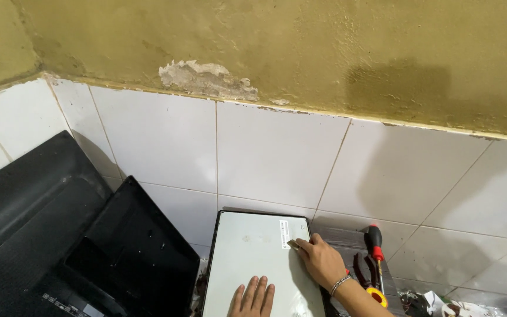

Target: Disassembling a display panel using a utility knife and other hand tools on a repair bench.

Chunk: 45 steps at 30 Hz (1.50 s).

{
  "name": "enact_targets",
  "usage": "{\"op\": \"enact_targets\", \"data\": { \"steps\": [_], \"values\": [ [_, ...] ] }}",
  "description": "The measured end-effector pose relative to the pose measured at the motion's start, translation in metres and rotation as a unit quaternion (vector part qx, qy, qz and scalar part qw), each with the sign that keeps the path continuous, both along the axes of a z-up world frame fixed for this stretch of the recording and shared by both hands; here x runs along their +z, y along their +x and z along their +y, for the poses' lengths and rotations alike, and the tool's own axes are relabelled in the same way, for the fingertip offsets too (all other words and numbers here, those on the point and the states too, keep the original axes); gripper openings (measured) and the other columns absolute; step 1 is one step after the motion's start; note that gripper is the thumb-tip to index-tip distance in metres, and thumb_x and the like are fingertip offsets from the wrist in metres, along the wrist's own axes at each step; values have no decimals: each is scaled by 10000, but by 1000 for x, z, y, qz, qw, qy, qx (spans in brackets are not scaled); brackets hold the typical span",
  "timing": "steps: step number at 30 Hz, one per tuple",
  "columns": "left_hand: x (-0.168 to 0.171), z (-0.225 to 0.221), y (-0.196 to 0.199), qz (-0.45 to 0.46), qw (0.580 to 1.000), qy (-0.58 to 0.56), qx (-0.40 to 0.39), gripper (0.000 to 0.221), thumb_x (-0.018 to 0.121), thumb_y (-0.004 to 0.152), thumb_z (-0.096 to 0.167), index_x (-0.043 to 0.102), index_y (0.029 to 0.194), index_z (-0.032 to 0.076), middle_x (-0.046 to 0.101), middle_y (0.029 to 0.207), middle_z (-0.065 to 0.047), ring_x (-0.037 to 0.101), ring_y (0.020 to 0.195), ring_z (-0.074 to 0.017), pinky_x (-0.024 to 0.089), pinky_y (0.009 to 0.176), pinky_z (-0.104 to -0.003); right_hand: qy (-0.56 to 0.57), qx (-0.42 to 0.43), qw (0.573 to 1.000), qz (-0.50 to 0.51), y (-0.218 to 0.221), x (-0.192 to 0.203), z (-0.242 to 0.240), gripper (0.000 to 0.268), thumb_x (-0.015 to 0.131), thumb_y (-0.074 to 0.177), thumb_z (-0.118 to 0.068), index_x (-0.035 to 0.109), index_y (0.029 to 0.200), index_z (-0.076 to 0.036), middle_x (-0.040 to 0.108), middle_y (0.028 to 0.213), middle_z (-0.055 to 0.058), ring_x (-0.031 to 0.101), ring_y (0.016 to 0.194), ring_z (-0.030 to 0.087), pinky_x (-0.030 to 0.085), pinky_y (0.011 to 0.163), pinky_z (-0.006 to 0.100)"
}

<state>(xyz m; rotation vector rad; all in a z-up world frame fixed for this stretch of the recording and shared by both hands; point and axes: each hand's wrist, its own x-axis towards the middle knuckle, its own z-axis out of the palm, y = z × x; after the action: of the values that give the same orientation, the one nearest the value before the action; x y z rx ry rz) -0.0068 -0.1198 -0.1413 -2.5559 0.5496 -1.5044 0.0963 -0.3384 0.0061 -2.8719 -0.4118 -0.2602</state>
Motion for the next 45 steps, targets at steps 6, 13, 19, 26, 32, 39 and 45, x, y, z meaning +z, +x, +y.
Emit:
{"op": "enact_targets", "data": {
  "steps": [6, 13, 19, 26, 32, 39, 45],
  "values": [
    [-5, -1, 8, -50, 999, 2, 16, 478, 503, 1096, 372, 469, 1514, 143, 550, 1521, -95, 542, 1384, -281, 427, 1115, -480, -8, -52, 998, 34, 11, 4, 2, 403, 423, 1024, -480, 624, 1340, -332, 566, 963, 98, 676, 857, 375, 565, 632, 508],
    [4, -3, 13, -18, 1000, 1, -12, 436, 416, 1143, 401, 538, 1473, 145, 585, 1485, -97, 528, 1388, -288, 421, 1121, -482, 7, -65, 998, -7, 39, 10, 10, 378, 445, 1035, -460, 659, 1310, -313, 607, 945, 106, 694, 794, 335, 613, 625, 459],
    [-12, 1, 16, -63, 998, -19, -9, 436, 529, 1103, 439, 528, 1466, 198, 597, 1473, -45, 558, 1362, -242, 441, 1100, -452, 3, -73, 997, 17, 40, 7, 6, 373, 472, 1007, -506, 698, 1233, -315, 590, 943, 72, 695, 819, 340, 582, 660, 488],
    [-6, 0, 8, -40, 999, -16, -9, 414, 507, 1100, 377, 543, 1458, 172, 606, 1462, -69, 559, 1360, -265, 445, 1090, -461, -6, -23, 1000, -2, 37, 6, -3, 330, 488, 1000, -432, 717, 1195, -298, 581, 925, 75, 690, 772, 386, 554, 607, 529],
    [0, 3, 2, -21, 1000, 4, -7, 438, 500, 1096, 359, 519, 1483, 154, 576, 1494, -91, 531, 1386, -283, 408, 1127, -481, -24, 12, 1000, -11, 28, 6, -11, 314, 515, 993, -411, 709, 1226, -332, 580, 963, 54, 690, 771, 384, 564, 594, 539],
    [-9, 2, 8, -29, 999, -1, -15, 410, 495, 1098, 371, 558, 1449, 170, 600, 1467, -84, 548, 1369, -278, 418, 1109, -482, -46, 77, 993, -70, 18, 1, -17, 266, 531, 999, -342, 715, 1175, -265, 566, 890, 70, 648, 676, 342, 531, 489, 498],
    [-8, -1, 1, 43, 999, -6, -8, 517, 528, 1057, 405, 498, 1512, 162, 549, 1519, -85, 498, 1409, -296, 403, 1111, -495, -67, 99, 990, -74, 8, 3, -17, 249, 523, 1019, -309, 701, 1154, -199, 577, 908, 88, 667, 673, 334, 548, 475, 480]
  ]
}}
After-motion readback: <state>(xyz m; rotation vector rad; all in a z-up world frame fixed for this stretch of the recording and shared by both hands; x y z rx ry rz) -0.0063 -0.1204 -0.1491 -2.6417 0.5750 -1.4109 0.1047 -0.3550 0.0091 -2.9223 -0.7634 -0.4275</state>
